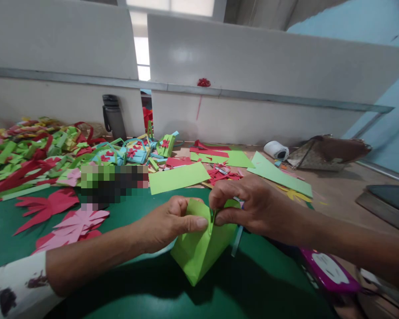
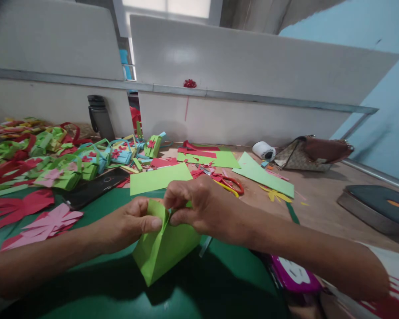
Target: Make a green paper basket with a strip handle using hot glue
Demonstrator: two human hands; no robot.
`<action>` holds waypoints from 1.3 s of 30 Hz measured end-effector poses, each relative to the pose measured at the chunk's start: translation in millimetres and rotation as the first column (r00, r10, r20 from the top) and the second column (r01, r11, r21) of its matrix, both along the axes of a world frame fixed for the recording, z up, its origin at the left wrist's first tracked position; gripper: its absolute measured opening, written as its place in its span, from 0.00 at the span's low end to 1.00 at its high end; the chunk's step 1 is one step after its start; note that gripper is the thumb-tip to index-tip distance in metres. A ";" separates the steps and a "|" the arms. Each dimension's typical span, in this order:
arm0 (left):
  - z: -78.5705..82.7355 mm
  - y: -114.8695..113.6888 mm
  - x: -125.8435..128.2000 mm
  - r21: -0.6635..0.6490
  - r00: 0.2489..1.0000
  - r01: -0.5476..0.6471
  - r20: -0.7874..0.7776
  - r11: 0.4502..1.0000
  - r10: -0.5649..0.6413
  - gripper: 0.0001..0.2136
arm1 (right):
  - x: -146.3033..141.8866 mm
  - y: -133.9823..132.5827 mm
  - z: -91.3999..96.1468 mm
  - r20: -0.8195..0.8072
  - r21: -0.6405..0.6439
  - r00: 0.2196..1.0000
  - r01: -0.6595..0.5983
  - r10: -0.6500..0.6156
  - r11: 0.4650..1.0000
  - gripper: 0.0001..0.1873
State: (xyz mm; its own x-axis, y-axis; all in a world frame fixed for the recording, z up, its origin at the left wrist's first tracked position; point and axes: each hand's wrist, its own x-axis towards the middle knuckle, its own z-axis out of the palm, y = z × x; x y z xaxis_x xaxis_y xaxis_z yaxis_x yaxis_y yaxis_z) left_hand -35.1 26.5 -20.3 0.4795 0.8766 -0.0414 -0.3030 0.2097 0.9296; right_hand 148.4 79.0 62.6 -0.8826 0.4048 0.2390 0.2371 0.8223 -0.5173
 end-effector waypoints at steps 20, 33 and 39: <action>2.1 -0.1 0.1 -0.053 1.000 0.004 -0.020 0.999 -0.005 0.14 | -3.9 -3.0 0.5 0.019 0.121 0.992 -0.130 0.128 0.984 0.06; 1.3 2.3 1.9 -0.045 0.999 0.025 0.029 0.999 -0.024 0.16 | -5.1 -0.9 -1.2 0.040 0.072 0.992 -0.126 0.123 0.989 0.06; 20.4 0.7 -2.1 0.369 0.905 -0.213 -0.274 0.905 0.325 0.10 | -3.7 1.1 0.6 -0.032 0.077 0.999 -0.011 0.013 0.997 0.07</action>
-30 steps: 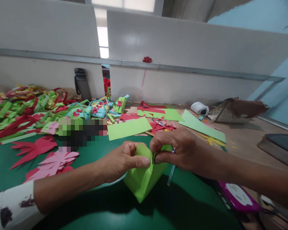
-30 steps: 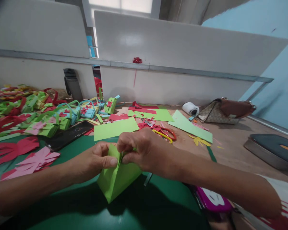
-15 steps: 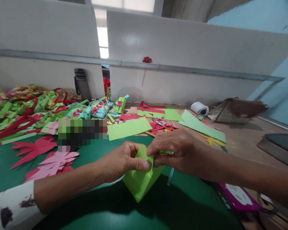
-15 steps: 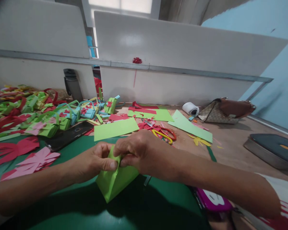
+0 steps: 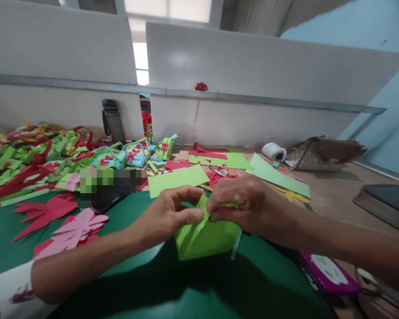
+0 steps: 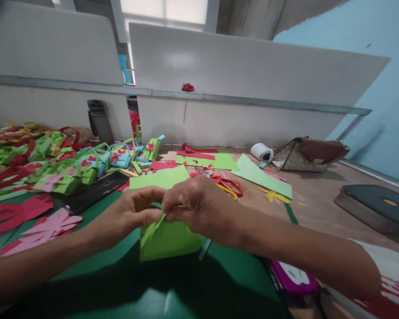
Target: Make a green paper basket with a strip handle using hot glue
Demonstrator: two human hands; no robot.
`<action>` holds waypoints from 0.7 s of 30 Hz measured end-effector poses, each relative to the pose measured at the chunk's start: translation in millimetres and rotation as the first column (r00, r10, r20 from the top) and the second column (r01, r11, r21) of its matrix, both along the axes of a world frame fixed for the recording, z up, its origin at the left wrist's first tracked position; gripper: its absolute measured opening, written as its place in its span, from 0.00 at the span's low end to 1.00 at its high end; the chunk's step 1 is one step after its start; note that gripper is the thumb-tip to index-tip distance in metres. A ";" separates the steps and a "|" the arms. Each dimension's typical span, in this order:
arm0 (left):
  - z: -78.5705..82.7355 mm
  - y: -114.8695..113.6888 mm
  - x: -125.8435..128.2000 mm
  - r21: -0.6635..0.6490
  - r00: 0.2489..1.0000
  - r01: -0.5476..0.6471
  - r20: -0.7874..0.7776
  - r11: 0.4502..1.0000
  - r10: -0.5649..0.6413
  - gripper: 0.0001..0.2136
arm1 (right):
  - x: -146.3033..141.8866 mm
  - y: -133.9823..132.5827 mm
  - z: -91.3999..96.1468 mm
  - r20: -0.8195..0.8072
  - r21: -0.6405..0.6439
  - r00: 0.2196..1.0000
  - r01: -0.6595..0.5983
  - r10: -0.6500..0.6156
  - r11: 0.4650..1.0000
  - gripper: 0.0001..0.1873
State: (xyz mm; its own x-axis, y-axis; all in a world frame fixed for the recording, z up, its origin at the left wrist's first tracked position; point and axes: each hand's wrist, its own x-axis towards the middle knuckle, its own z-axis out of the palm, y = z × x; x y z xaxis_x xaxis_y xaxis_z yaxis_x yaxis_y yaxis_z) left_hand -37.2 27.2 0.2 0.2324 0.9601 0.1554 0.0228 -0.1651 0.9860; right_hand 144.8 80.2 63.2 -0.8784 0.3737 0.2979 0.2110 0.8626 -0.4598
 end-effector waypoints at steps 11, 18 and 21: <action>8.2 -13.0 0.8 0.865 0.789 -0.121 -0.213 0.486 0.576 0.02 | -2.5 -14.5 -11.3 -0.276 0.214 0.945 0.241 -0.178 0.947 0.08; 7.0 -14.6 2.2 0.687 0.884 -0.237 -0.141 0.687 0.445 0.02 | -3.3 -14.8 -20.7 -0.314 0.228 0.939 0.221 -0.143 0.948 0.08; 6.8 -15.0 2.6 0.579 0.913 -0.256 -0.117 0.774 0.390 0.04 | -2.6 -13.7 -23.7 -0.317 0.175 0.938 0.203 -0.140 0.964 0.08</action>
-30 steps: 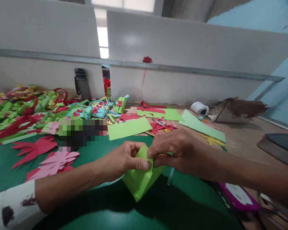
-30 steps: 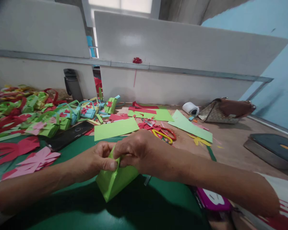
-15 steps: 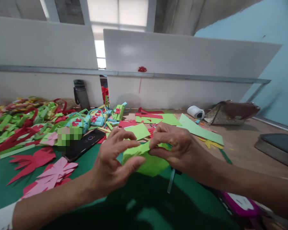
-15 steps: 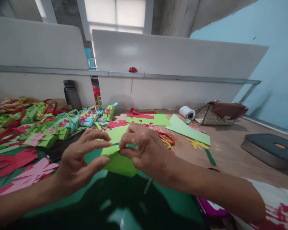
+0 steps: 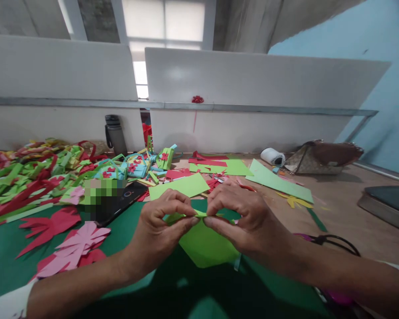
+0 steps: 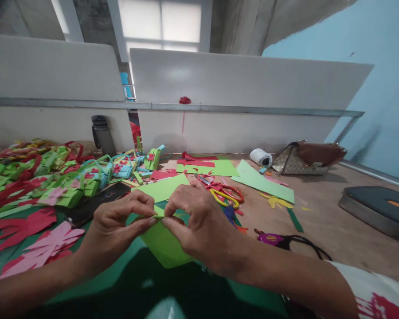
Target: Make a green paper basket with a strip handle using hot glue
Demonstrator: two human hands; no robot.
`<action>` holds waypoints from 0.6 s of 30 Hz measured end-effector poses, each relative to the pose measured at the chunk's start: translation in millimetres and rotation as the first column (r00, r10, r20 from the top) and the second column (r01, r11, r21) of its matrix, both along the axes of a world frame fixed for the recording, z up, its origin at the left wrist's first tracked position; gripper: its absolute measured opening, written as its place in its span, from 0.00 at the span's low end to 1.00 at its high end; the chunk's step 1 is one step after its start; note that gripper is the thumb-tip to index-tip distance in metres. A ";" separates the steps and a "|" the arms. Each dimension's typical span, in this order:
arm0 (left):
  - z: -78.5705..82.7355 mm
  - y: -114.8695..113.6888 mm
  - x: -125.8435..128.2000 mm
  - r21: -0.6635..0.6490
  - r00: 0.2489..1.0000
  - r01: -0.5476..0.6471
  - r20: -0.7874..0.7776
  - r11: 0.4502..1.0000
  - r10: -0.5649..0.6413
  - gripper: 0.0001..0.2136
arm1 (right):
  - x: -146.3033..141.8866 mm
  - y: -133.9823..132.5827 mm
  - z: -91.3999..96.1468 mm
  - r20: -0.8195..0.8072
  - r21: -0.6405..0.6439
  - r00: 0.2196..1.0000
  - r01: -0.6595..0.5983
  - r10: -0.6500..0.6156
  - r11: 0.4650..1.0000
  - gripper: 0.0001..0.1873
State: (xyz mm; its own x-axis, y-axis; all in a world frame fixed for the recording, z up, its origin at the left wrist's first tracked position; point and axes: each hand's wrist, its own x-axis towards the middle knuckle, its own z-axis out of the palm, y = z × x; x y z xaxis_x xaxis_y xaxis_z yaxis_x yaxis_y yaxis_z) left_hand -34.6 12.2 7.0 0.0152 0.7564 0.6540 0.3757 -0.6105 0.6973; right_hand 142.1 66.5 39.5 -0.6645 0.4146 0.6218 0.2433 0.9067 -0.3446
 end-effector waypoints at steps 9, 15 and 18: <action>-2.8 2.3 0.4 -0.127 0.990 0.085 0.121 0.988 -0.069 0.04 | 1.5 2.3 -4.4 -0.017 -0.054 0.997 -0.080 0.079 0.995 0.05; -2.1 -0.6 1.8 -0.077 0.994 0.083 0.072 0.994 -0.077 0.04 | 1.0 0.2 -3.7 -0.012 -0.050 0.997 -0.077 0.077 0.996 0.06; 0.0 -0.4 1.2 -0.045 0.998 0.057 0.033 0.997 -0.056 0.05 | 1.1 -0.7 -2.5 -0.007 -0.063 0.998 -0.059 0.059 0.996 0.07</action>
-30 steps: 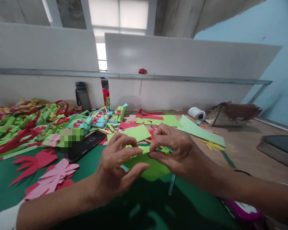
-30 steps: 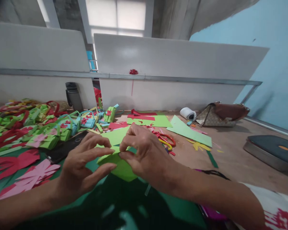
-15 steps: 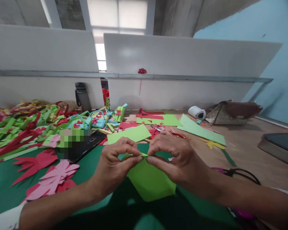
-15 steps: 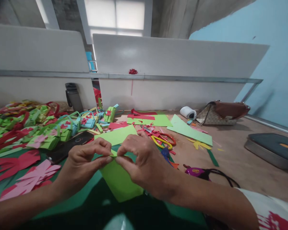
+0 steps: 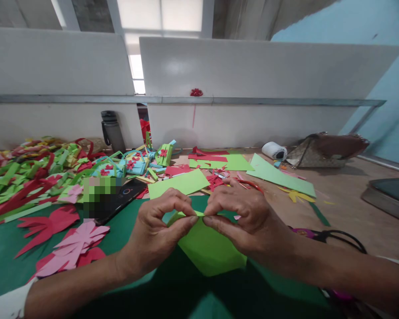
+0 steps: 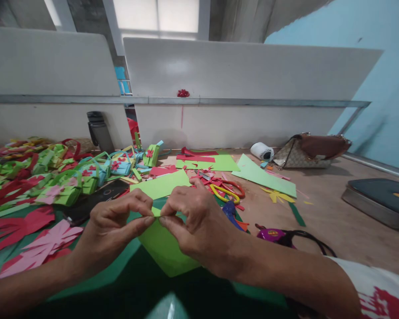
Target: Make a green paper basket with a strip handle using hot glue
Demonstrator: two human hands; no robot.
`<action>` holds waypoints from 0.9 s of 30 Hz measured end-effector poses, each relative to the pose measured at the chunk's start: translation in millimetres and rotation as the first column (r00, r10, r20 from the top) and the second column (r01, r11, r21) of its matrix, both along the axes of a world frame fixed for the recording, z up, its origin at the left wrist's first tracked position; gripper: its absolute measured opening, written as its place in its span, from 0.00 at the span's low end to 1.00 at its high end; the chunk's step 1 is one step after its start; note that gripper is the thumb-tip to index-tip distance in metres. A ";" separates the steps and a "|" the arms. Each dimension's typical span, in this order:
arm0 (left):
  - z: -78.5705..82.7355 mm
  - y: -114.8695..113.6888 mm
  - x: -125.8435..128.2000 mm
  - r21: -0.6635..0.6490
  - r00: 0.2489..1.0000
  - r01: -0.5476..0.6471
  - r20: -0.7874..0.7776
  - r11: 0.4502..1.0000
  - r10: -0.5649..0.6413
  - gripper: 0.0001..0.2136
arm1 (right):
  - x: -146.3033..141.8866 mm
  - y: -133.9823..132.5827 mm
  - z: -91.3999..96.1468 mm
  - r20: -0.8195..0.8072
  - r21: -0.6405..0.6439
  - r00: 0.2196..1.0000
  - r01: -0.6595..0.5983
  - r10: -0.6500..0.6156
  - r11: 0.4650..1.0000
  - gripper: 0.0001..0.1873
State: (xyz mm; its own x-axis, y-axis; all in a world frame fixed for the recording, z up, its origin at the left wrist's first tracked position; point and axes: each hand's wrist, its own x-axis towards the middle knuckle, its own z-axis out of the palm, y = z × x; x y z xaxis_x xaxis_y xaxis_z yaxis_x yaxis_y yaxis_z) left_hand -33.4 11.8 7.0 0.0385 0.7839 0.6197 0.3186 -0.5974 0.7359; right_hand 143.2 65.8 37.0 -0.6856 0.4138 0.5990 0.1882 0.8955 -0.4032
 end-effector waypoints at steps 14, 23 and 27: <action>-8.7 6.2 -1.4 0.127 0.993 0.029 -0.121 0.992 -0.014 0.05 | 4.8 3.3 -3.9 0.041 0.053 0.999 0.004 -0.007 0.999 0.07; -1.9 3.8 -2.8 0.112 0.992 0.025 -0.127 0.993 -0.011 0.07 | 2.3 4.2 -1.2 0.057 0.073 0.998 -0.016 0.012 0.997 0.07; -1.2 4.6 -9.6 0.128 0.991 0.018 -0.132 0.992 -0.001 0.08 | 5.3 5.0 -2.4 0.059 0.032 0.998 0.029 -0.031 0.999 0.08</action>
State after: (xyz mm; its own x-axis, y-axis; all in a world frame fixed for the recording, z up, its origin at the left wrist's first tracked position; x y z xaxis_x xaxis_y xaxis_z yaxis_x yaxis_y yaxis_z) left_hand -43.0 16.4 5.8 0.1333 0.6972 0.7044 0.4010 -0.6879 0.6049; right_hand 148.5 70.8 34.6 -0.7075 0.4168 0.5707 0.2381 0.9009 -0.3628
